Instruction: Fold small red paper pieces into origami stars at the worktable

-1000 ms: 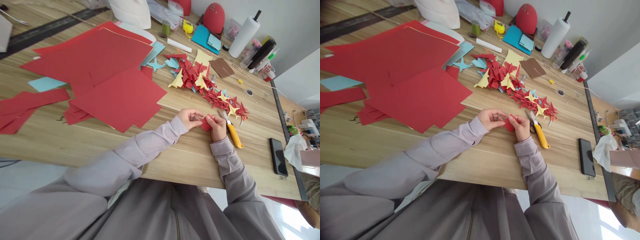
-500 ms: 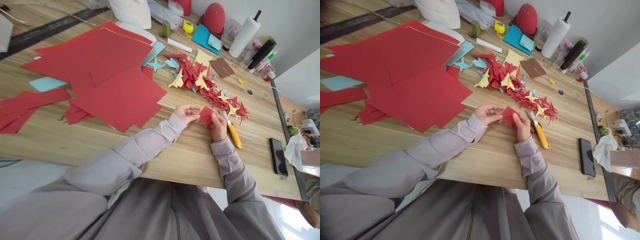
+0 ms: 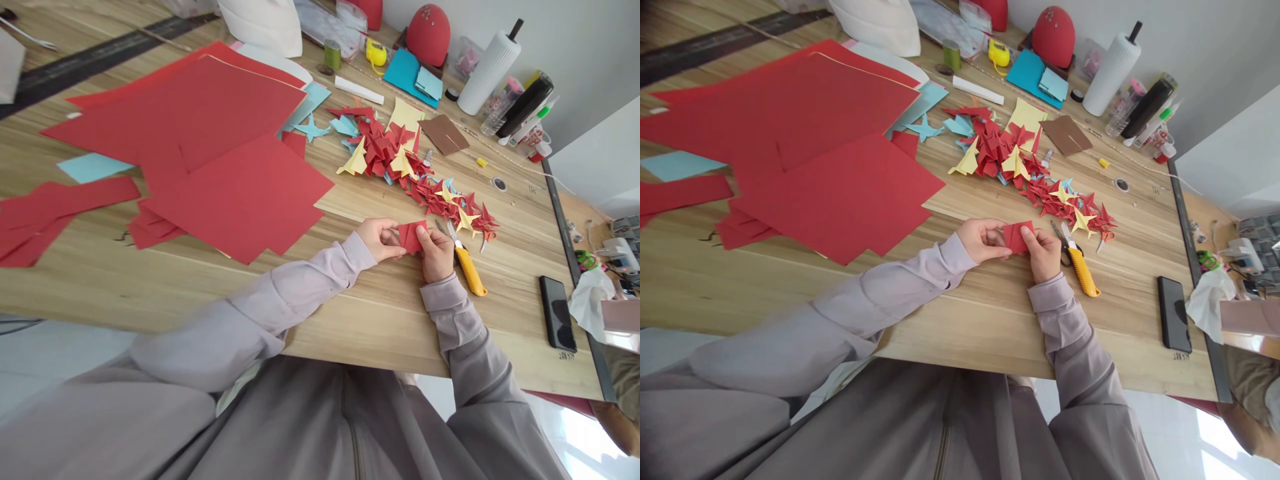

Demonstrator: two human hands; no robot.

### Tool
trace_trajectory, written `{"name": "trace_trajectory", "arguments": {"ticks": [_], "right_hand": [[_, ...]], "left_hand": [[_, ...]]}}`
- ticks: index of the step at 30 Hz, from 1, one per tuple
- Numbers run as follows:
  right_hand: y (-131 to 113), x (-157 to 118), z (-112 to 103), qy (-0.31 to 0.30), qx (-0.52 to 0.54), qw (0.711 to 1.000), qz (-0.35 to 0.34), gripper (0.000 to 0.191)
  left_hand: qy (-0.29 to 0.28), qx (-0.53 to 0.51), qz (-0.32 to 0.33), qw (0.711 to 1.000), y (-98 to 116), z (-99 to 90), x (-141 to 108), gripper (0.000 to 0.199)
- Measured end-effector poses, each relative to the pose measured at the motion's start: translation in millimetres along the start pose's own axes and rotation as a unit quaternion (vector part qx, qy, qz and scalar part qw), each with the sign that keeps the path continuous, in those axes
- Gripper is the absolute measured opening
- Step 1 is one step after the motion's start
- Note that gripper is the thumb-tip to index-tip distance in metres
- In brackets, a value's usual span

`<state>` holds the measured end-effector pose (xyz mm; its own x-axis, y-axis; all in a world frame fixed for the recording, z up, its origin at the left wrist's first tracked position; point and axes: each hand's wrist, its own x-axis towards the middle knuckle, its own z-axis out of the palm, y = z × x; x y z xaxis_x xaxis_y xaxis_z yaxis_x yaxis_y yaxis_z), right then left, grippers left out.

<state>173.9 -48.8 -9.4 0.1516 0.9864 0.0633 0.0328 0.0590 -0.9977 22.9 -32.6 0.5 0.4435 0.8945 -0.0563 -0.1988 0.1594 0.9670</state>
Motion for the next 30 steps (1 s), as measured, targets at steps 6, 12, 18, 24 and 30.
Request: {"name": "trace_trajectory", "arguments": {"ticks": [6, 12, 18, 24, 30], "right_hand": [[-6.1, -1.2, 0.8, -0.05, -0.006, 0.999, -0.009, 0.025], [-9.5, -4.2, 0.6, -0.049, -0.056, 0.997, -0.019, 0.028], [-11.5, -5.4, 1.3, -0.036, -0.081, 0.996, -0.016, 0.042], [-9.0, -2.9, 0.5, -0.034, -0.08, 0.996, -0.012, 0.047], [-9.6, -3.3, 1.2, -0.062, -0.013, 0.998, 0.002, 0.033]], "left_hand": [[0.001, 0.005, 0.015, 1.0, -4.1, -1.4, 2.3, 0.042], [0.018, 0.034, 0.022, 0.999, -8.4, -1.5, 2.2, 0.045], [0.003, 0.037, 0.012, 0.999, -8.9, -2.0, 1.4, 0.049], [-0.003, -0.014, -0.01, 1.0, -4.7, 0.1, 1.1, 0.048], [0.017, -0.057, -0.021, 0.998, -4.0, -1.7, 3.3, 0.048]]}}
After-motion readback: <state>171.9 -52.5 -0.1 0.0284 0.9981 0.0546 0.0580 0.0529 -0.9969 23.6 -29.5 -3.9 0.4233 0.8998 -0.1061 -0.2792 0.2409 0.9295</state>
